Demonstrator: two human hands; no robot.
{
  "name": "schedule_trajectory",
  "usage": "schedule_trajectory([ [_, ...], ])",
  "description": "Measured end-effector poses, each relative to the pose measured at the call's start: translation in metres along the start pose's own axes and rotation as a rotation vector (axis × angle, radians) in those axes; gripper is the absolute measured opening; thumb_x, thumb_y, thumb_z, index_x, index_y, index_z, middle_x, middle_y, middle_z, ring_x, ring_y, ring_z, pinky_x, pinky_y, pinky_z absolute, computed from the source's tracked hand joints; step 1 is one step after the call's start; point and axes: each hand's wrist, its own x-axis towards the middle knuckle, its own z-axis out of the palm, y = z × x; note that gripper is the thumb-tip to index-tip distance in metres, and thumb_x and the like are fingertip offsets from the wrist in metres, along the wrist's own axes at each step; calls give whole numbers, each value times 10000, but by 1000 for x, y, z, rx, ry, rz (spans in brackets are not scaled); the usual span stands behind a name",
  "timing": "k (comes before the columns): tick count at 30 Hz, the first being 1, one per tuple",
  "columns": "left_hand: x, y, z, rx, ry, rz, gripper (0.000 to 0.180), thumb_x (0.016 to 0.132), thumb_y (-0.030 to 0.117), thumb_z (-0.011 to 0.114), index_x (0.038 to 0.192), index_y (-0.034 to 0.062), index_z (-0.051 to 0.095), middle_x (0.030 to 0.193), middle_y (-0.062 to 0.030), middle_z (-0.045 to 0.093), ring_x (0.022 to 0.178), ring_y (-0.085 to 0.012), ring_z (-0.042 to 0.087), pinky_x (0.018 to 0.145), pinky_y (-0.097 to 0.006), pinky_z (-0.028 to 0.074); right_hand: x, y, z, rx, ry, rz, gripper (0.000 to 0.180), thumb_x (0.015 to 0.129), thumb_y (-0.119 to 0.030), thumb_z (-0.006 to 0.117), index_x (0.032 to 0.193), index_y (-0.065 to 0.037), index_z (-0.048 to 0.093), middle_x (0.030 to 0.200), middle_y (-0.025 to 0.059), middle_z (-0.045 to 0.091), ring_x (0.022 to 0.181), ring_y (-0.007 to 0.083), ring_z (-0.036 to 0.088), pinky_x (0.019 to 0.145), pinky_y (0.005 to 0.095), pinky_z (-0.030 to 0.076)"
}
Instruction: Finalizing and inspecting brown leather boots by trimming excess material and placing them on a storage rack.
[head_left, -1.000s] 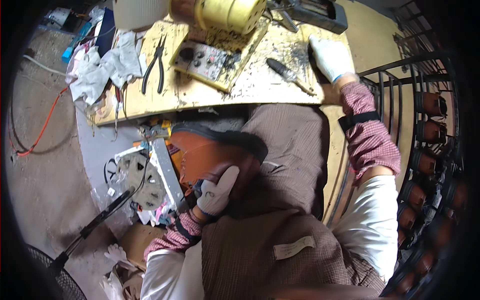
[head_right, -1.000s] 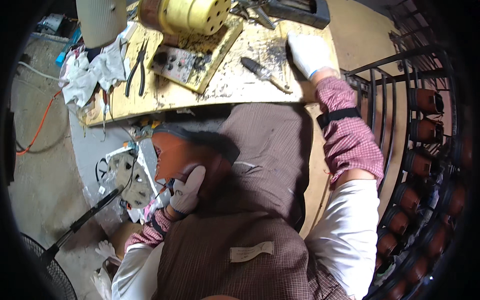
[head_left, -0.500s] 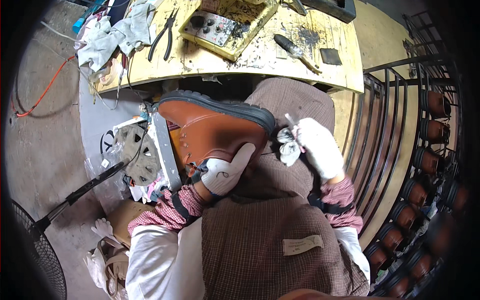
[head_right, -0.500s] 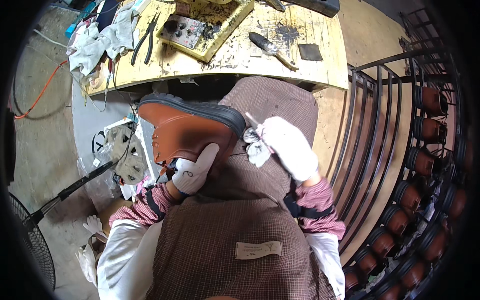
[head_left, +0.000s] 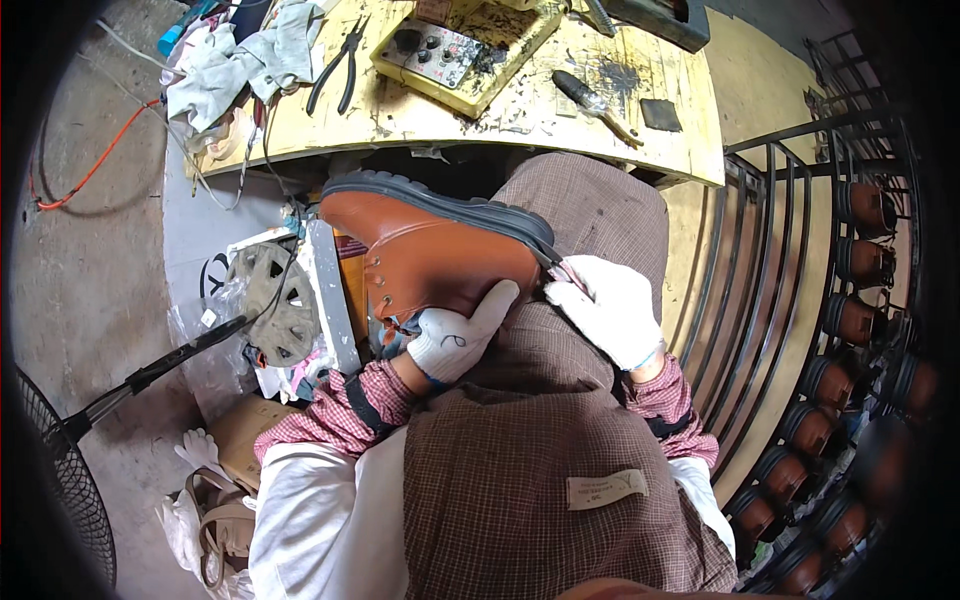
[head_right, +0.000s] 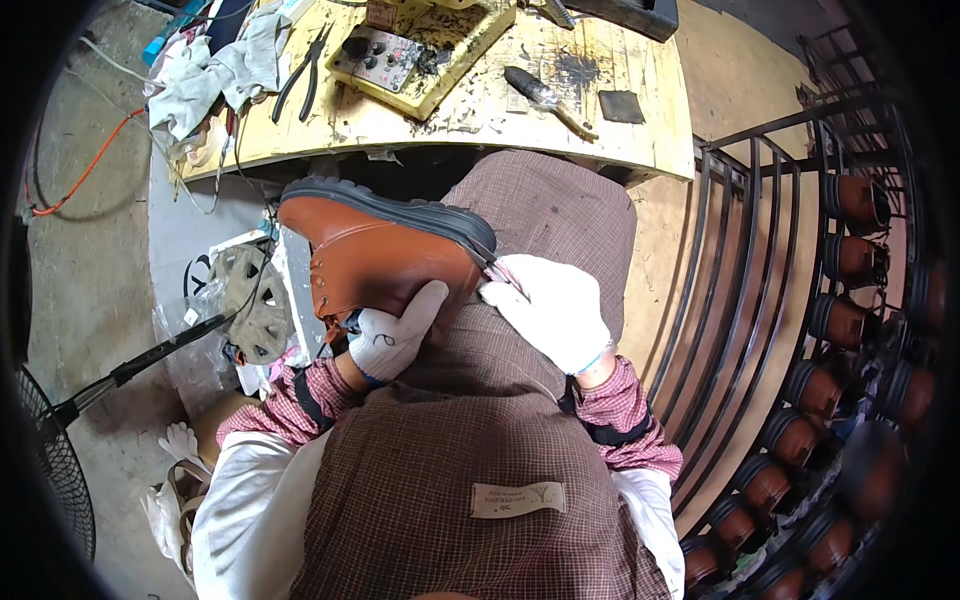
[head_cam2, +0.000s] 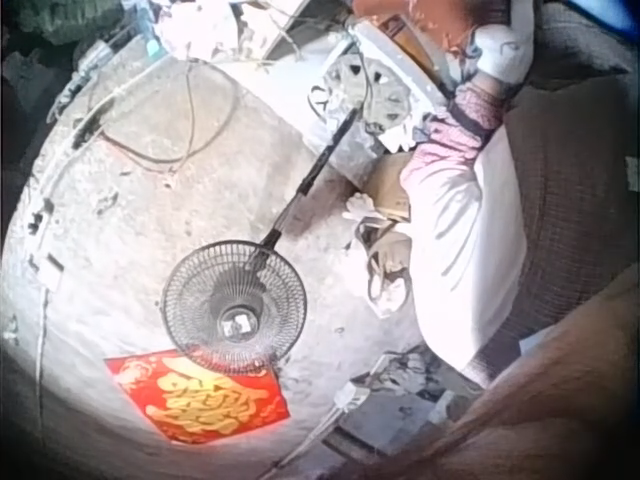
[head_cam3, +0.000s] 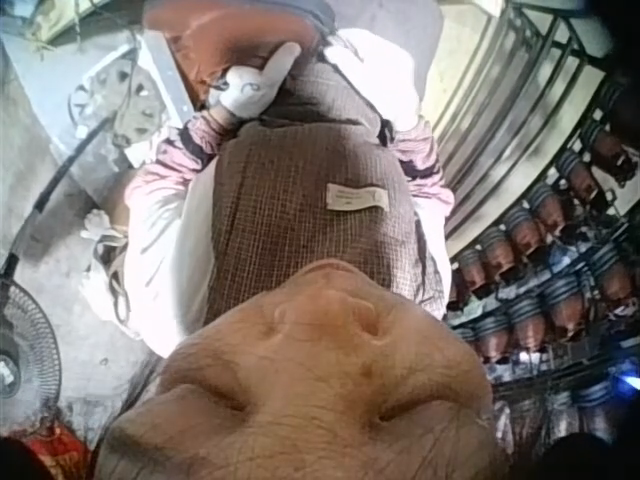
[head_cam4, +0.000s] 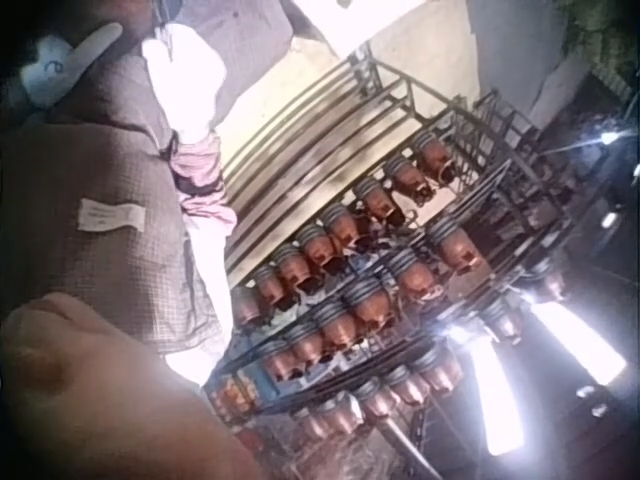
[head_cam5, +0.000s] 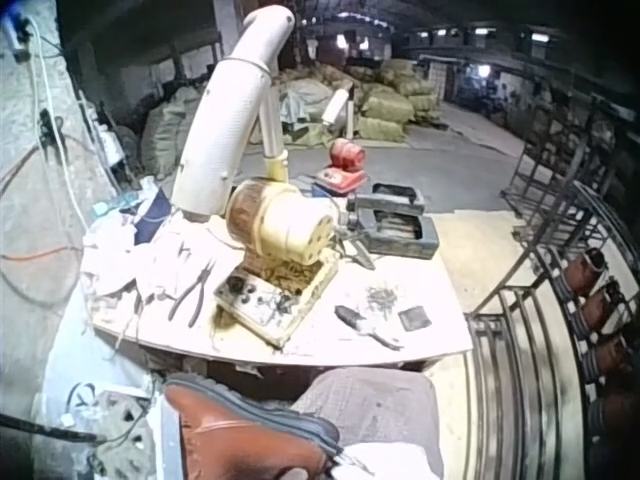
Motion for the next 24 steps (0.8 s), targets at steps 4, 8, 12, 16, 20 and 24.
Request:
schedule_trajectory([
  [4, -2, -24, -5, 566, -3, 506, 337, 970, 64, 580, 1304, 55, 619, 1159, -122, 662, 926, -257, 680, 758, -337, 557, -1, 6, 4, -32, 91, -94, 238, 890, -239, 742, 1053, -66, 746, 897, 111, 745, 761, 276, 723, 663, 340, 561],
  [8, -15, -27, -6, 1089, -57, 543, 423, 916, 39, 583, 1340, 33, 588, 1228, -194, 631, 1021, -297, 672, 824, -342, 569, -2, 6, 6, -81, 62, -67, 224, 879, -213, 755, 1040, -57, 746, 908, 115, 748, 758, 269, 724, 664, 344, 560],
  [12, -9, -32, -4, 939, 62, 628, 455, 965, 152, 528, 1415, 83, 538, 1138, -165, 660, 793, -238, 676, 624, -314, 531, 0, 2, 5, -187, 42, -137, 215, 901, -212, 716, 1045, -55, 737, 868, 121, 731, 714, 274, 704, 638, 352, 538],
  [16, -12, -32, -4, 1138, -1, 592, 479, 962, 152, 512, 1436, 84, 518, 1093, -168, 675, 739, -231, 675, 592, -325, 532, 1, -5, 3, -364, -60, -117, 175, 929, -217, 669, 1002, -66, 719, 790, 111, 696, 649, 268, 672, 596, 360, 507],
  [20, -11, -31, -3, 1186, -11, 610, 504, 958, 150, 500, 1456, 68, 496, 1072, -160, 690, 768, -241, 691, 636, -331, 552, 2, -7, 6, -475, -99, -88, 165, 940, -241, 656, 957, -83, 699, 719, 94, 658, 605, 263, 652, 570, 361, 492],
  [24, -10, -28, -3, 1208, -3, 650, 514, 952, 139, 501, 1459, 57, 489, 1088, -171, 688, 804, -255, 697, 691, -334, 561, 3, -3, 14, -462, 11, -121, 198, 939, -252, 655, 803, -119, 603, 613, 66, 564, 531, 227, 605, 505, 352, 451],
])
